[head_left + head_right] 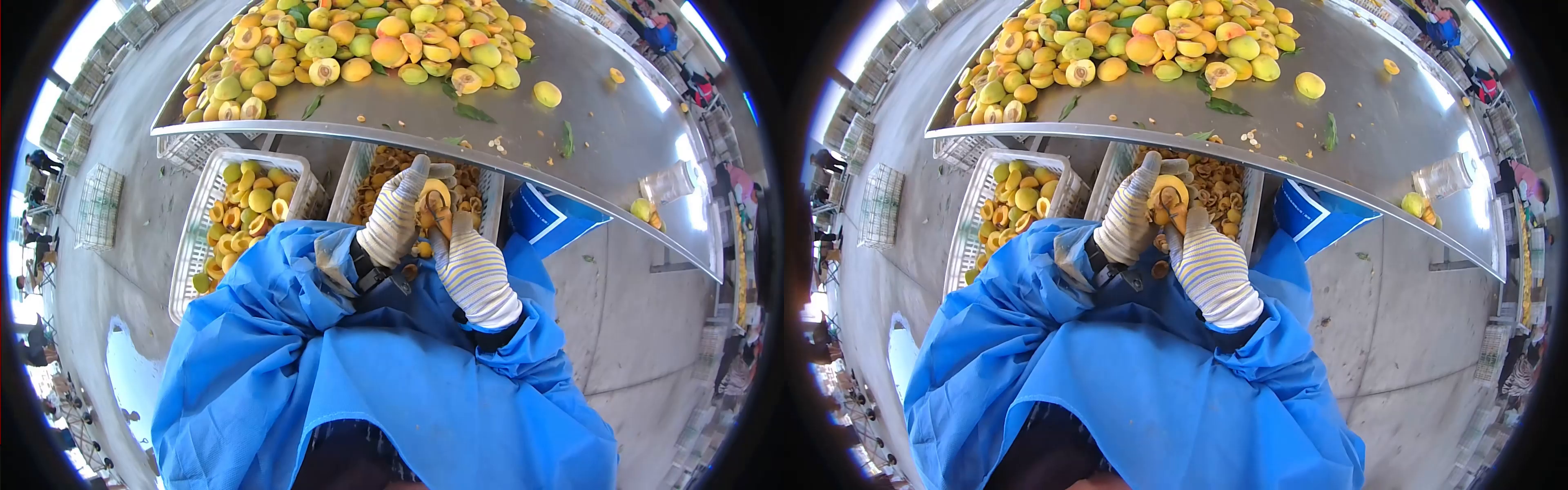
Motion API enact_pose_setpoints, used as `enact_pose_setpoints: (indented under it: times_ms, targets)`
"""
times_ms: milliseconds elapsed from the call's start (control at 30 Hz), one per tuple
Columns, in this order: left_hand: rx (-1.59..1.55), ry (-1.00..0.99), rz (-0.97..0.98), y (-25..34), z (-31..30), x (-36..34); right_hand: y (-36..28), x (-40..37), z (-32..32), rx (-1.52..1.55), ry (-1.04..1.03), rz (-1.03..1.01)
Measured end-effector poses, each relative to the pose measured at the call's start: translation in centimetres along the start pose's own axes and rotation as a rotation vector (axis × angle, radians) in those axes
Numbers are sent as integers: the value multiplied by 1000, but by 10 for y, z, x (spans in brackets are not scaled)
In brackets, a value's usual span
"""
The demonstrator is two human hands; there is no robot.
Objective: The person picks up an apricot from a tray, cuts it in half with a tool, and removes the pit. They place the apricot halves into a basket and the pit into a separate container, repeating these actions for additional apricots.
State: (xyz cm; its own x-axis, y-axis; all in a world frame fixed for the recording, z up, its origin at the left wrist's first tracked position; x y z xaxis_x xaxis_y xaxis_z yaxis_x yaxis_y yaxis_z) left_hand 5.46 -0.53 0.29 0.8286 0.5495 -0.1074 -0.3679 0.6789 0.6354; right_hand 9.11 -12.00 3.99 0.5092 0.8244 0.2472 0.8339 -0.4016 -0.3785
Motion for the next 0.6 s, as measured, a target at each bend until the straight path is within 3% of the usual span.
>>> enact_pose_setpoints:
  times_ms: [167,267,400,467,533,600]
  targets:
    - [3,67,13,3,-4,-1,-3,-2,11,258,-87,7]
    - [78,-17,1,4,-4,2,2,-5,22,513,-141,-22]
    - [251,-132,-194,-4,-5,11,3,-4,29,637,-129,-101]
    - [243,-161,-228,-4,1,10,10,-10,40,853,-296,83]
    - [220,-174,-259,-5,0,11,3,-28,43,1236,-699,498]
    - [174,-130,-248,-4,2,6,-6,-31,38,1361,-750,564]
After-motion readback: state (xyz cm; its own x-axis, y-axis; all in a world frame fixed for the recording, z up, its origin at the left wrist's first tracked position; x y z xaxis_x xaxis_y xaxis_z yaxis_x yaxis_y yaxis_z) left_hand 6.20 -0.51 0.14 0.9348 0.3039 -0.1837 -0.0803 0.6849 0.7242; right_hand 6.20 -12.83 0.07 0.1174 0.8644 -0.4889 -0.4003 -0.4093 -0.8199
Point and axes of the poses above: each hand's wrist, its own x-axis towards the middle knuckle, its own z-axis out of the palm, y = z × x, the point moved 8 cm from there along x, towards the middle knuckle, and after that the axes turned 8 degrees about -x, right-handed, at the moved point
